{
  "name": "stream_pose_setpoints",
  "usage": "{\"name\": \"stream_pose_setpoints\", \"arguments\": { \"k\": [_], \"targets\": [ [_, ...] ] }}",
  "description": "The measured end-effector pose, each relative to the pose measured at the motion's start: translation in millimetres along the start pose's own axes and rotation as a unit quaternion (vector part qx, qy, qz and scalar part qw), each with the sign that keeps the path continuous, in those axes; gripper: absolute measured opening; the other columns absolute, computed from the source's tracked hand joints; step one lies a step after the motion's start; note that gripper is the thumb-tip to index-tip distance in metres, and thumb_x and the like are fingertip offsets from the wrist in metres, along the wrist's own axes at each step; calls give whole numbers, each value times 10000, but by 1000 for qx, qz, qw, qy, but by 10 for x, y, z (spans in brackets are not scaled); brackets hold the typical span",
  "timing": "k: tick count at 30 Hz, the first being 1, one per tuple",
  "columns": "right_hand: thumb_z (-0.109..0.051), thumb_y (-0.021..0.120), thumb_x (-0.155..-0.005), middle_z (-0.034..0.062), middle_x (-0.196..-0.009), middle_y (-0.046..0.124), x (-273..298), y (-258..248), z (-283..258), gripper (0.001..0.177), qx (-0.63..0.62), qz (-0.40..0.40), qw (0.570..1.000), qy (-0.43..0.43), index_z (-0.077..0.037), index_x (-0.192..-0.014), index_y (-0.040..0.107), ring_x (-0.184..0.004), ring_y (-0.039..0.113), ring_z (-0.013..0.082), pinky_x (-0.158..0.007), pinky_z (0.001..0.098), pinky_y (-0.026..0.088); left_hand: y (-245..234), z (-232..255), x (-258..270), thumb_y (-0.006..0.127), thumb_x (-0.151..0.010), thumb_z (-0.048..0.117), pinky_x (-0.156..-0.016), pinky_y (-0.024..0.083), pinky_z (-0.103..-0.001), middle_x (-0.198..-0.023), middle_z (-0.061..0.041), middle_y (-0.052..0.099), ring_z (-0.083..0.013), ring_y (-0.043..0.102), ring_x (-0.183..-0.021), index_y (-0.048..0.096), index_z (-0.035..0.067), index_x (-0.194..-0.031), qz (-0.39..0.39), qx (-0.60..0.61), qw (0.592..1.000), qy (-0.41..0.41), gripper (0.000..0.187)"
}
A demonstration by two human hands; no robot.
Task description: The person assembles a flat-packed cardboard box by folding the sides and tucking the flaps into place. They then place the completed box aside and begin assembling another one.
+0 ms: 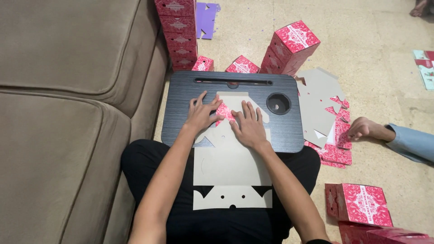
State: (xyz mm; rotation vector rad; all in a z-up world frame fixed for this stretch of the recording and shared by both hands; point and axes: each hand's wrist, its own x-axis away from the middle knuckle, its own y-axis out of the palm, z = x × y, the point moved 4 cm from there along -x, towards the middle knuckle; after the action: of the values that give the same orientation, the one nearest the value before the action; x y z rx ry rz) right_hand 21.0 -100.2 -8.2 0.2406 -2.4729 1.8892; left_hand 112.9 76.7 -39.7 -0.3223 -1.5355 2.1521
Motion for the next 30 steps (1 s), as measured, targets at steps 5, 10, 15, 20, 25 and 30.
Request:
{"name": "stream_pose_setpoints", "arguments": {
  "k": [5,10,15,20,25,30],
  "targets": [
    [-569,271,-1052,164,-1665,269,6,2,6,535,-1,0,1000,6,-262,-1428,498,-1575,177,327,-1245,573,107,-158,79,68,657,-787,759,-1220,162,-590,-1636,165,313,-314,93,-1579,386,399,-1545,-64,-23,998,4,882],
    [-581,268,-1046,172,-1665,267,-5,8,27,550,-9,-1,1000,7,-259,-1430,495,-1574,178,337,-1245,579,105,-173,93,49,600,-775,821,-1232,162,-593,-1653,167,280,-302,128,-1578,365,393,-1553,-101,-54,993,10,919],
    [-568,297,-1044,186,-1654,288,4,12,27,542,-21,11,1000,-1,-242,-1419,515,-1566,202,352,-1244,581,114,206,-84,-145,593,-993,528,-1130,296,-538,-1305,111,681,-246,456,-1438,752,376,-1158,135,-3,990,-29,276],
    [-576,301,-1042,179,-1650,294,13,19,28,540,-16,13,1000,-4,-252,-1416,515,-1566,202,344,-1246,579,123,296,26,-78,613,-1000,508,-1173,244,-530,-1285,40,691,-256,459,-1428,770,286,-1152,193,102,973,-78,312],
    [-579,274,-1040,171,-1657,283,15,-13,10,548,-23,4,1000,3,-262,-1418,514,-1571,186,335,-1247,573,108,276,-103,-91,608,-987,524,-1189,202,-526,-1393,116,614,-253,369,-1485,728,345,-1220,137,105,982,-75,317],
    [-572,288,-1050,172,-1655,287,18,1,14,534,-12,11,1000,-1,-256,-1418,511,-1568,197,337,-1247,574,117,114,-76,-3,598,-892,706,-1240,112,-583,-1621,180,321,-283,156,-1570,422,440,-1509,-11,63,998,-14,694]
  ]
}}
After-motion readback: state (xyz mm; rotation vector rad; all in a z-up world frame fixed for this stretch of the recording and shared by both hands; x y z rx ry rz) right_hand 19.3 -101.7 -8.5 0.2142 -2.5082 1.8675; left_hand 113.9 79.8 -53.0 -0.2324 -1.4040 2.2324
